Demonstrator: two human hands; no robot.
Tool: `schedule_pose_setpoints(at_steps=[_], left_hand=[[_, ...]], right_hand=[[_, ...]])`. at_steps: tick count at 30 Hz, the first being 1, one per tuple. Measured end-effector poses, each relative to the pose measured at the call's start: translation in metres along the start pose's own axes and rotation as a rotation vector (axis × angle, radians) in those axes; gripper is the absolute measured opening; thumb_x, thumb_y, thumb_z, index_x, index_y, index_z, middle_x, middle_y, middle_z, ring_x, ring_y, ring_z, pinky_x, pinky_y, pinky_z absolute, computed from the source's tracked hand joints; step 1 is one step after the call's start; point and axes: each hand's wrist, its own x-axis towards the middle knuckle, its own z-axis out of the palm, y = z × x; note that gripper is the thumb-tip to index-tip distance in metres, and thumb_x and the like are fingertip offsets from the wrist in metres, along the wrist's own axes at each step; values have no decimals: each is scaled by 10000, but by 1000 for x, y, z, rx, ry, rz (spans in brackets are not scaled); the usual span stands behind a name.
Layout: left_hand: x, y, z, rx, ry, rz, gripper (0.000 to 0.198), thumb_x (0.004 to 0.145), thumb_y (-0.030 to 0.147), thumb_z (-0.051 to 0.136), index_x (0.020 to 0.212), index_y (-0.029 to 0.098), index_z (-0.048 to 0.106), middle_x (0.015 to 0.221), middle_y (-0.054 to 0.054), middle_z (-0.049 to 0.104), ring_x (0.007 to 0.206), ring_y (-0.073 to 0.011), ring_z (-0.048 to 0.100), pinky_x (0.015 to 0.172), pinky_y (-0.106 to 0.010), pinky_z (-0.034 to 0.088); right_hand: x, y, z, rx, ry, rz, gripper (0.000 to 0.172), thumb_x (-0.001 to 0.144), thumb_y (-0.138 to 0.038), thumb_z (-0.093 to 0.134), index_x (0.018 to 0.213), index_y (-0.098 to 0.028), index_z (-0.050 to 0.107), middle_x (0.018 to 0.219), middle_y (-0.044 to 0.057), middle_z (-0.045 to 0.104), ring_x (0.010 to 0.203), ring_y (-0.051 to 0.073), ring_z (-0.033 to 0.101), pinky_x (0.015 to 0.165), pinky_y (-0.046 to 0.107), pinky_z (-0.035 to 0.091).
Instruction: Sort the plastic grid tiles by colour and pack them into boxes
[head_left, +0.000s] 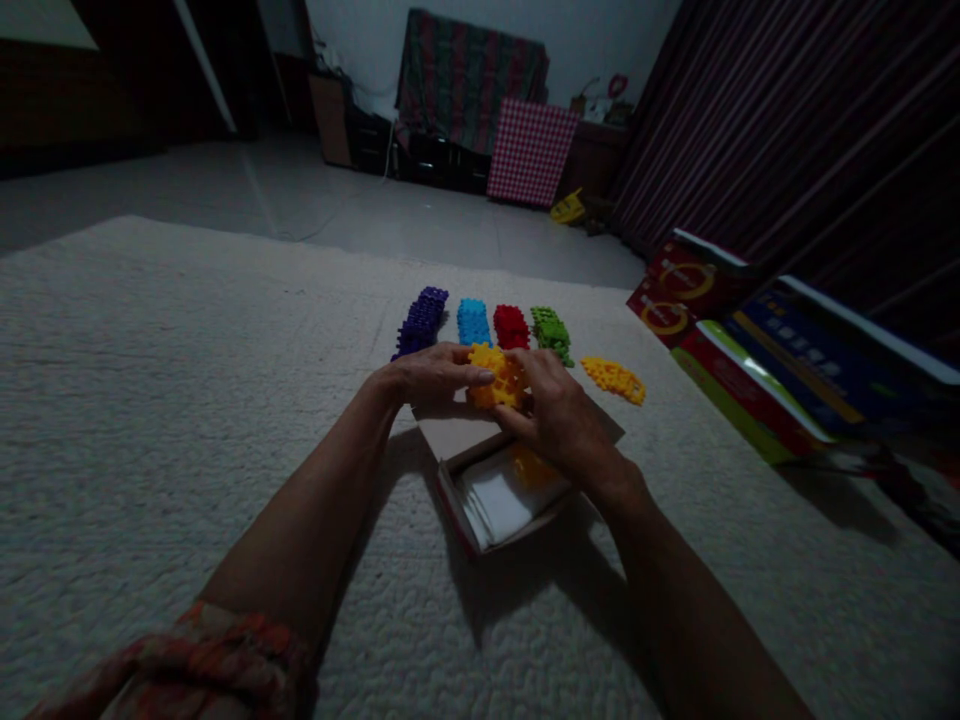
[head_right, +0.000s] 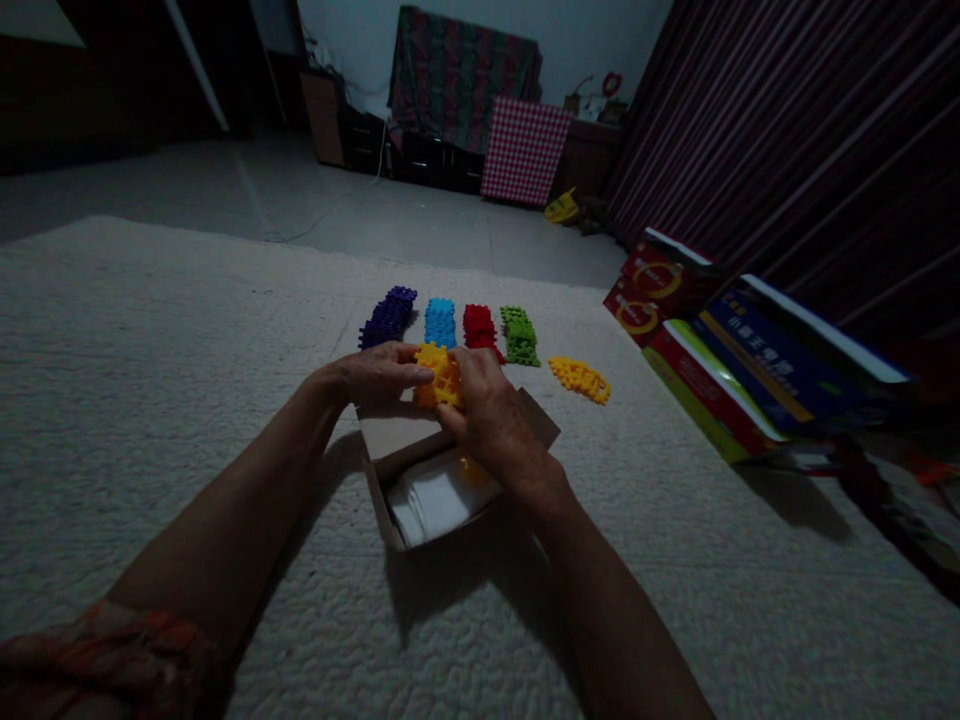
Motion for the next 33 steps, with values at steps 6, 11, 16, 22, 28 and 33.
schedule_pose_setpoints(at_steps=[6,11,16,22,28,33], left_hand=[[1,-6,-1,-65,15,-25,310,745,299,805,989,154,678,1023,-102,736,899,-184,687,808,-303,563],[4,-10,-5,-85,59,-39,371,691,300,847,990,145,690,974,-88,745,818,-172,692,781,-307,562],[2,-11,-10,-79,93,3,309,726,273,804,983,134,704,940,-117,757,813,-189,707,817,-337,557],[-3,2,-11,-22,113,-15,277,734,262,788,970,144,705,955,-122,765,829,-202,716,796,-336,560],[8,32,-21,129,85,-47,197,721,220,790,884,131,722,897,-91,765,722,-149,686,713,-257,539],[4,37,-29,64,129,-45,270,672,224,820,895,119,712,895,-106,767,740,-165,695,733,-276,554]], right_hand=[[-4,10,1,97,-15,-32,508,842,-159,615,1326,-169,461,1321,159,533,1272,274,512,1076,466,455],[-4,12,-8,133,-50,-6,506,846,-181,603,1335,-198,470,1325,137,539,1277,270,516,1077,471,456],[-10,10,-42,116,-21,-8,500,844,-171,598,1328,-195,477,1321,142,548,1271,275,517,1076,477,450],[-32,7,-59,146,-287,-18,474,813,-114,612,1266,-213,512,1238,113,583,1154,250,582,1004,451,495],[-44,-6,-32,136,-271,98,489,845,-126,588,1309,-213,461,1313,126,555,1203,262,570,982,439,516],[-41,-15,-21,166,-228,125,525,832,-95,579,1326,-207,444,1353,137,537,1229,258,565,1003,432,511]])
